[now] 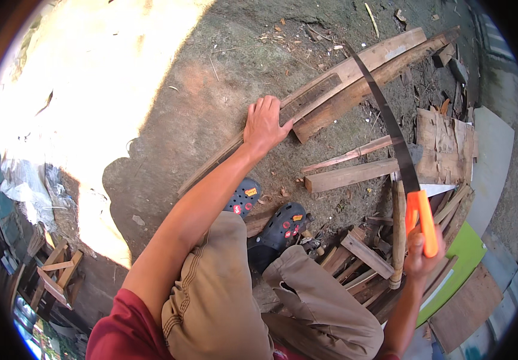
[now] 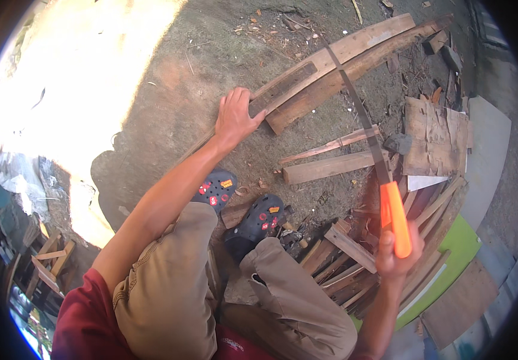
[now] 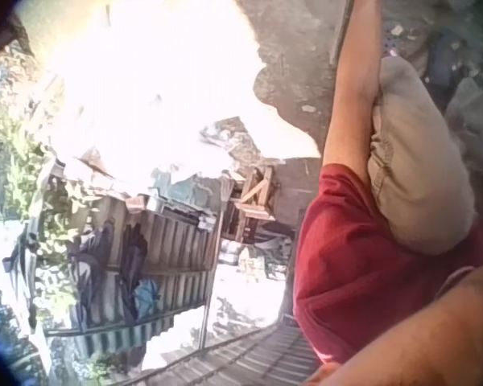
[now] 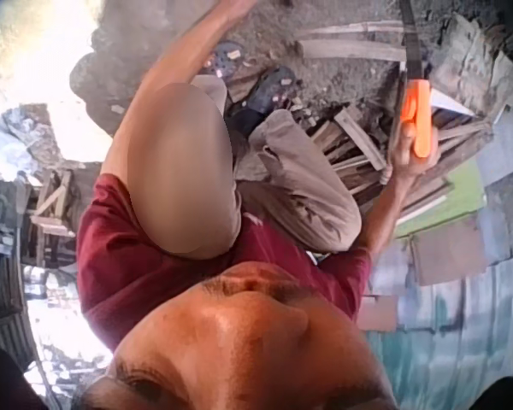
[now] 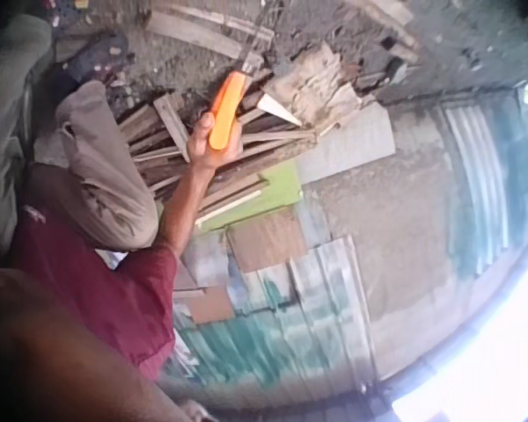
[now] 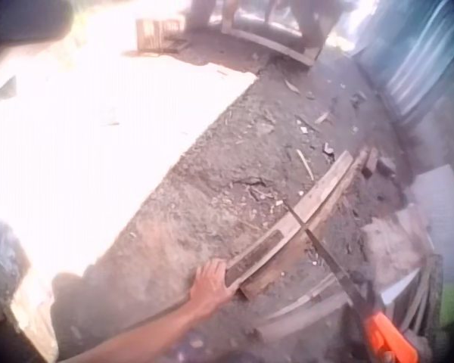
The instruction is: The person sits on the ground and uses a hand saw to cut a long wooden plank into smaller pieces. They reposition the plank several times and continue sawing through different sections.
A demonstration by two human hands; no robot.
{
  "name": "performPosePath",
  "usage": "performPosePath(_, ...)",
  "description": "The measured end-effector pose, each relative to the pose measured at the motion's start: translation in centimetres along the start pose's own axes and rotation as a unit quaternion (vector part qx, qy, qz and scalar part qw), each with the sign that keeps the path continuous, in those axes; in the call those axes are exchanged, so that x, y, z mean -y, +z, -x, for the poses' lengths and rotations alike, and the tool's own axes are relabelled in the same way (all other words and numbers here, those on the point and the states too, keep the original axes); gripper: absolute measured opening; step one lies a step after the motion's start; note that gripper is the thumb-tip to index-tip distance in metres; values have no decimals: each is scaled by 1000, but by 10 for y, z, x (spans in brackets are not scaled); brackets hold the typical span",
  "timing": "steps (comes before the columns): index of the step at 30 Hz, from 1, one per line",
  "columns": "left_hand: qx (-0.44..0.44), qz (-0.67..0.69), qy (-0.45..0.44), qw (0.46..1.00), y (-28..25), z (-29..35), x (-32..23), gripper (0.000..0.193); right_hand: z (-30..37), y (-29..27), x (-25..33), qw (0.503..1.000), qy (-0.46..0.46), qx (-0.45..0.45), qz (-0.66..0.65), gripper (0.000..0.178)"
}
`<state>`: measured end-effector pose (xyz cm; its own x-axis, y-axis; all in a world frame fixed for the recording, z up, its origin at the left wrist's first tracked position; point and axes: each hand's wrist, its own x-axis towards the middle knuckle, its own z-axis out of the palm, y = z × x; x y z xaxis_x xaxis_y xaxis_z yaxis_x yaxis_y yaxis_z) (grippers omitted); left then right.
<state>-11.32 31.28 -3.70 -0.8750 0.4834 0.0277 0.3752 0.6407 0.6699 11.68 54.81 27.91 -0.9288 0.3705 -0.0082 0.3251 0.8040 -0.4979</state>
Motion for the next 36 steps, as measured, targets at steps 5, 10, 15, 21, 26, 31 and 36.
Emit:
performPosePath(5, 78, 55, 54, 994, -4, 24, -27, 48, 117, 62, -26, 927, 218, -218, -214, 29)
performPosePath(10, 249, 188, 122, 942, -3, 31, -100, 57, 181, 116, -33, 831, 359, -380, -190, 38)
performPosePath(15, 69, 75, 90, 991, 6, 18, -60, 76, 180, 156, -41, 802, 375, -386, -259, 37)
performPosePath(21, 124, -66, -69, 988, -20, 44, 3, 81, 178, 191, -45, 808, 346, -385, -282, 31)
performPosePath(26, 157, -87, -59, 982, -23, 30, 17, 73, 163, 230, -49, 842, 283, -299, -348, 24)
performPosePath(31, 175, -126, -30, 976, -24, 32, 13, 75, 167, 261, -61, 881, 260, -272, -285, 28)
performPosePath(36, 182, -119, -31, 976, -14, 31, 17, 74, 159, 241, -28, 910, 202, -301, -202, 40)
